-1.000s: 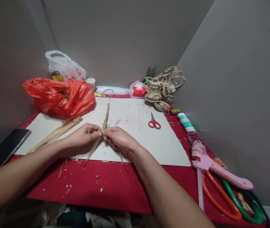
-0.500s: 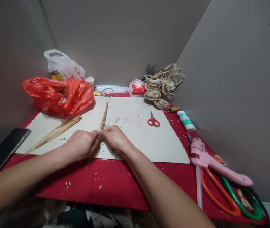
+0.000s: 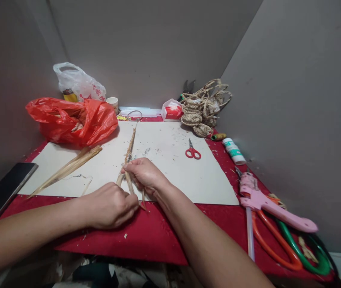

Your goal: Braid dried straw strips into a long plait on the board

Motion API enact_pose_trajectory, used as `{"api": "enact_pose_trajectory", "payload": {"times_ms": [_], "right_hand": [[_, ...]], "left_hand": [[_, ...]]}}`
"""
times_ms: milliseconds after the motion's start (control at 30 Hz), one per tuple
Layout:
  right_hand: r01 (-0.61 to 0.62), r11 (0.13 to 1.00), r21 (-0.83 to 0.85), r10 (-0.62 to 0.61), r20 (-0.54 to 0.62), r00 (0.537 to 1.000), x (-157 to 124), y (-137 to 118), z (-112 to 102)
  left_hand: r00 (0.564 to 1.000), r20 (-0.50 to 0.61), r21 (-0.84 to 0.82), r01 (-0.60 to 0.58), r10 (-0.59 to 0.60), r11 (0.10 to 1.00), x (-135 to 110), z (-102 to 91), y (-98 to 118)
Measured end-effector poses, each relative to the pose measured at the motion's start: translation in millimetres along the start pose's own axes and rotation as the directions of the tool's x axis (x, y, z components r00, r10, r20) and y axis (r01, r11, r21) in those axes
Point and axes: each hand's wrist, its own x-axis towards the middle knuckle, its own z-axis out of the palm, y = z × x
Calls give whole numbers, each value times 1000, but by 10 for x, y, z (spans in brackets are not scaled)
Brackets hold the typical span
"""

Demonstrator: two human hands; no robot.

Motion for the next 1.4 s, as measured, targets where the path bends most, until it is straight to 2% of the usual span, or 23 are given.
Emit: {"api": "enact_pose_trajectory", "payload": {"times_ms": [67,100,133,167,233,267,300,333,400,433,467,500,533,633,700,767,900,1000,1067,1233,1400], "right_hand": [[2,1000,27,-2,17,1000,-12,-23,-14],[9,999,40,-10,28,1000,-15,-33,-20],[17,998,53,-19,40,999,-16,-42,-25],[21,998,64,-24,50,998,-15,-50,-30],[13,996,83,-19,74,997,-10,-62,-38],[4,996,91,-13,89,996,-6,-64,-43],[-1,995,95,-9,107,994,-2,-63,-48],[-2,996,94,-10,121,993,3,-61,-54],[6,997,76,-17,144,990,11,-50,-67],[13,998,59,-22,147,989,13,-44,-73],[22,999,40,-28,148,989,13,-40,-77],[31,999,17,-33,147,989,10,-39,-79],[42,999,-8,-41,145,989,4,-41,-80],[89,988,-127,-72,137,988,-23,-70,-79],[133,960,-244,-103,135,986,-38,-97,-83],[193,910,-368,-154,132,979,-41,-113,-94],[259,762,-593,-257,90,962,-17,-77,-118],[262,691,-674,-289,75,954,-5,-32,-121],[264,659,-705,-296,80,952,-14,-28,-121],[236,612,-755,-271,80,959,-105,-133,-151],[272,544,-794,-343,86,936,-212,-218,-116]], "left_hand": [[995,-72,-149,-73,62,986,-6,-38,-6],[988,-156,-219,-49,14,974,3,-66,-35],[959,-268,-291,8,-89,957,21,-97,-79],[897,-379,-373,78,-228,925,47,-125,-135],[698,-505,-566,175,-507,805,116,-162,-260],[629,-491,-665,177,-603,726,152,-165,-317],[611,-428,-760,156,-666,631,186,-157,-362],[639,-323,-846,136,-698,516,215,-139,-394],[752,-66,-950,153,-655,271,252,-92,-416],[797,42,-965,189,-603,183,261,-71,-413],[822,109,-965,223,-559,141,266,-55,-408],[833,131,-959,244,-537,146,269,-47,-405],[836,112,-949,250,-537,190,271,-47,-408],[833,-34,-890,226,-552,396,284,-73,-457],[839,-70,-858,226,-540,462,295,-96,-497],[841,-41,-858,247,-539,450,301,-115,-520],[842,132,-886,337,-523,319,286,-139,-529],[843,271,-883,410,-464,230,259,-154,-556],[846,317,-882,429,-429,194,245,-164,-581],[854,277,-892,399,-441,212,233,-180,-587],[844,213,-905,360,-493,225,233,-162,-549]]}}
